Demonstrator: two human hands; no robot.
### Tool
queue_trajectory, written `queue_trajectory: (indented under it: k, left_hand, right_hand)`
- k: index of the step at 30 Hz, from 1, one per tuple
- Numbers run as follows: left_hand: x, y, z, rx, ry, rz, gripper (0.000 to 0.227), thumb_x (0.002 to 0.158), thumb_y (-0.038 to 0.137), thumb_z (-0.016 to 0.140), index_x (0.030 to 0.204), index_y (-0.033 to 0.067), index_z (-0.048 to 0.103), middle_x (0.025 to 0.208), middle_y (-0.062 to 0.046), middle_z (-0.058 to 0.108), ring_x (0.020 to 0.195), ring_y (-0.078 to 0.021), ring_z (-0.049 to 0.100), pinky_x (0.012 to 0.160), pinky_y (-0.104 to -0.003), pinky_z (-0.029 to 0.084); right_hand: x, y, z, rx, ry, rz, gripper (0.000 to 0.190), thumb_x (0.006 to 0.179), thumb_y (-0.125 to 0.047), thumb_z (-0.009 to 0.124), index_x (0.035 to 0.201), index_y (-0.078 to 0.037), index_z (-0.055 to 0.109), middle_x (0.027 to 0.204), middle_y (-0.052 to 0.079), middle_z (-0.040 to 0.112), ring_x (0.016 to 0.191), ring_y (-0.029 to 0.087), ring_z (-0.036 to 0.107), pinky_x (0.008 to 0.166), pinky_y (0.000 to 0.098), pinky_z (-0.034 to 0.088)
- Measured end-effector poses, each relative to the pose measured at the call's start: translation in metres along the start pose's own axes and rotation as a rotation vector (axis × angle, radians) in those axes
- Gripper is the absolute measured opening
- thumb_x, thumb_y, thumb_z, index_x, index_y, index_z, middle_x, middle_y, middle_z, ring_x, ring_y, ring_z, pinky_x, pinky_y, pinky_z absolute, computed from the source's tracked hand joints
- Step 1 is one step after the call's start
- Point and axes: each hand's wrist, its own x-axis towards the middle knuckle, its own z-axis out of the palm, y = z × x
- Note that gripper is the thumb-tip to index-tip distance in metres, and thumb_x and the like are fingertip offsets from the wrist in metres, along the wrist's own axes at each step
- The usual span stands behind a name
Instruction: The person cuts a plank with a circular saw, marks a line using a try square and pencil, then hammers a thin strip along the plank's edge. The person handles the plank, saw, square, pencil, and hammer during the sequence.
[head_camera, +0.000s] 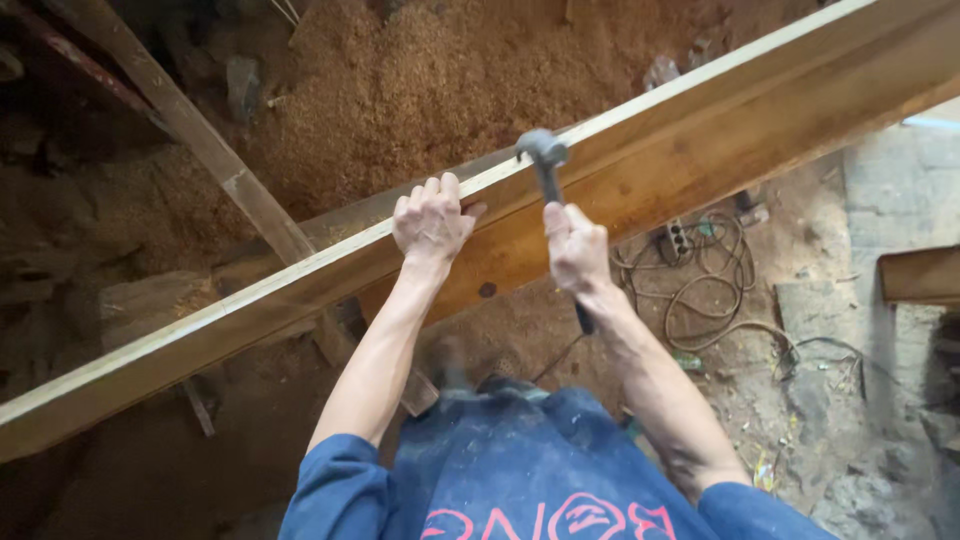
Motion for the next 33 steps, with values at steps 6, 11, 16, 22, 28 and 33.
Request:
queue_trajectory:
  k: [6,11,16,22,28,33]
  left_hand:
    - [-0.001,0.0,-0.017,0.036,0.014,0.015,0.049,0.067,0.057,0.088,0.078,0.0165,0.062,0.075,-0.003,0.069,0.071,-0.024,0.069,0.061,-0.041,0.051]
    - [0.011,-0.002,-0.023,0.082,-0.112,0.006,0.05,0.067,0.056,0.088,0.077,0.0148,0.062,0.076,-0.005,0.07,0.071,-0.0263,0.07,0.062,-0.043,0.054]
    - [0.022,0.021,-0.005,0.056,-0.181,0.024,0.044,0.075,0.05,0.086,0.082,0.0134,0.063,0.081,-0.006,0.072,0.074,-0.0254,0.072,0.064,-0.042,0.056]
    - [0.069,0.103,0.036,0.046,-0.281,0.025,0.045,0.081,0.051,0.083,0.091,0.0111,0.063,0.086,-0.007,0.073,0.078,-0.0233,0.073,0.066,-0.039,0.057]
    - [0.122,0.204,0.08,0.043,-0.263,0.013,0.047,0.079,0.052,0.084,0.092,0.011,0.063,0.087,-0.008,0.073,0.08,-0.0241,0.073,0.069,-0.039,0.057]
    - [0.144,0.248,0.105,0.102,-0.21,0.006,0.05,0.067,0.05,0.089,0.09,0.0133,0.064,0.085,-0.005,0.073,0.078,-0.0225,0.073,0.067,-0.038,0.056]
  right_hand:
    - [0.013,0.009,-0.015,0.057,0.121,-0.053,0.049,0.11,-0.044,0.046,0.083,-0.004,0.056,0.059,0.011,0.054,0.052,0.019,0.052,0.047,0.0377,0.039]
    - [0.023,0.019,-0.017,0.005,0.077,-0.008,0.051,0.11,-0.045,0.049,0.079,-0.007,0.061,0.061,0.002,0.057,0.054,0.008,0.057,0.05,0.0305,0.044]
    - [0.024,0.04,-0.046,0.388,0.057,0.186,0.049,0.108,-0.047,0.05,0.081,-0.007,0.058,0.06,0.0,0.053,0.052,0.008,0.049,0.045,0.0278,0.038]
    - [0.073,0.079,-0.122,0.493,0.091,0.201,0.043,0.107,-0.046,0.049,0.091,-0.008,0.06,0.06,-0.003,0.052,0.049,0.006,0.047,0.042,0.0239,0.036]
    - [0.128,0.133,-0.225,0.546,0.16,0.048,0.043,0.11,-0.047,0.045,0.095,-0.009,0.057,0.06,-0.003,0.049,0.047,0.007,0.047,0.042,0.0239,0.037]
    - [0.176,0.181,-0.236,0.291,0.211,-0.147,0.05,0.115,-0.05,0.044,0.092,-0.008,0.056,0.064,-0.003,0.05,0.053,0.008,0.05,0.047,0.0244,0.04]
